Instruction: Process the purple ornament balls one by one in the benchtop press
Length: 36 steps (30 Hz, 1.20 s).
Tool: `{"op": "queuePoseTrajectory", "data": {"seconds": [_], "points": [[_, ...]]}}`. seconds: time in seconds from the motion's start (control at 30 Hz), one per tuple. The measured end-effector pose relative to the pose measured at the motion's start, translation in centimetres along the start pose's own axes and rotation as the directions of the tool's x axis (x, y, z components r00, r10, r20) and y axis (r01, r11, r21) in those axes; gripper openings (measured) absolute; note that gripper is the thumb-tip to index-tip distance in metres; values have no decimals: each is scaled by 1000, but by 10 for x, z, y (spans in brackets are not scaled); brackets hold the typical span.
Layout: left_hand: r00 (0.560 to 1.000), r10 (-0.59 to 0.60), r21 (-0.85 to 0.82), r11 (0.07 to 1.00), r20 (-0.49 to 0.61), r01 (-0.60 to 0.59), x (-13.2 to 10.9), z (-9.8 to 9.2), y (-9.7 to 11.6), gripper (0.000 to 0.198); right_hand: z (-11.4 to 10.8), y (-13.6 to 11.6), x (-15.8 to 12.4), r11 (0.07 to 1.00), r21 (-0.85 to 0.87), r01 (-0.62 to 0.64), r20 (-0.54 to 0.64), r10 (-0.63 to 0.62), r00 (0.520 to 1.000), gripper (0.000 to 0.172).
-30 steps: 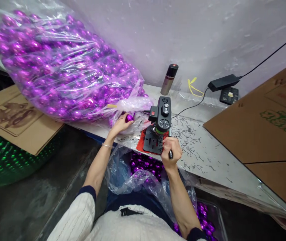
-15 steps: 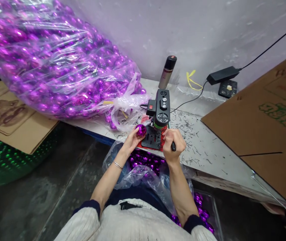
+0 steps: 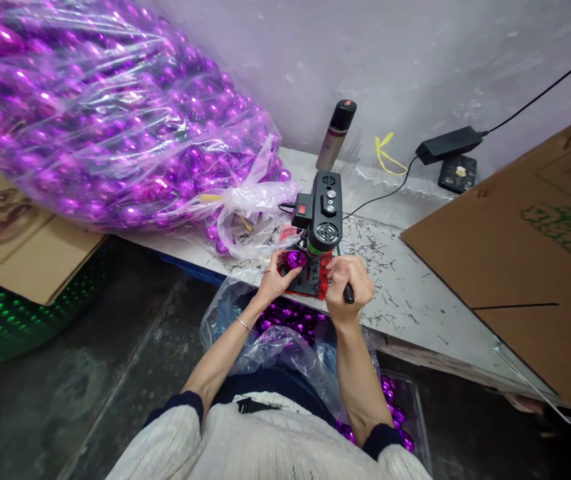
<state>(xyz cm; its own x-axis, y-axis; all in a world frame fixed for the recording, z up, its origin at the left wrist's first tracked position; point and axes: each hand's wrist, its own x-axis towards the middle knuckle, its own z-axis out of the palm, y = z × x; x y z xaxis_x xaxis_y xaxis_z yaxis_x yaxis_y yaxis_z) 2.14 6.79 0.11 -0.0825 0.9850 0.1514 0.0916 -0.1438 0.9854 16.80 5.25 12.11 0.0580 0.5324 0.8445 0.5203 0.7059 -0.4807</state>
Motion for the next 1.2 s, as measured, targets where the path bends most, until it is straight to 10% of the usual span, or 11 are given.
{"op": "queuePoseTrajectory", "data": {"seconds": [0.3,1.2], "points": [[964,222,367,893,145,-261,0,4,-19,66,-1,0,0,1000,19,-23,-3,23,1000,27],[942,283,332,884,181,-329,2,5,-33,67,22,29,-55,999,2,47,-132,-46,990,30]]}}
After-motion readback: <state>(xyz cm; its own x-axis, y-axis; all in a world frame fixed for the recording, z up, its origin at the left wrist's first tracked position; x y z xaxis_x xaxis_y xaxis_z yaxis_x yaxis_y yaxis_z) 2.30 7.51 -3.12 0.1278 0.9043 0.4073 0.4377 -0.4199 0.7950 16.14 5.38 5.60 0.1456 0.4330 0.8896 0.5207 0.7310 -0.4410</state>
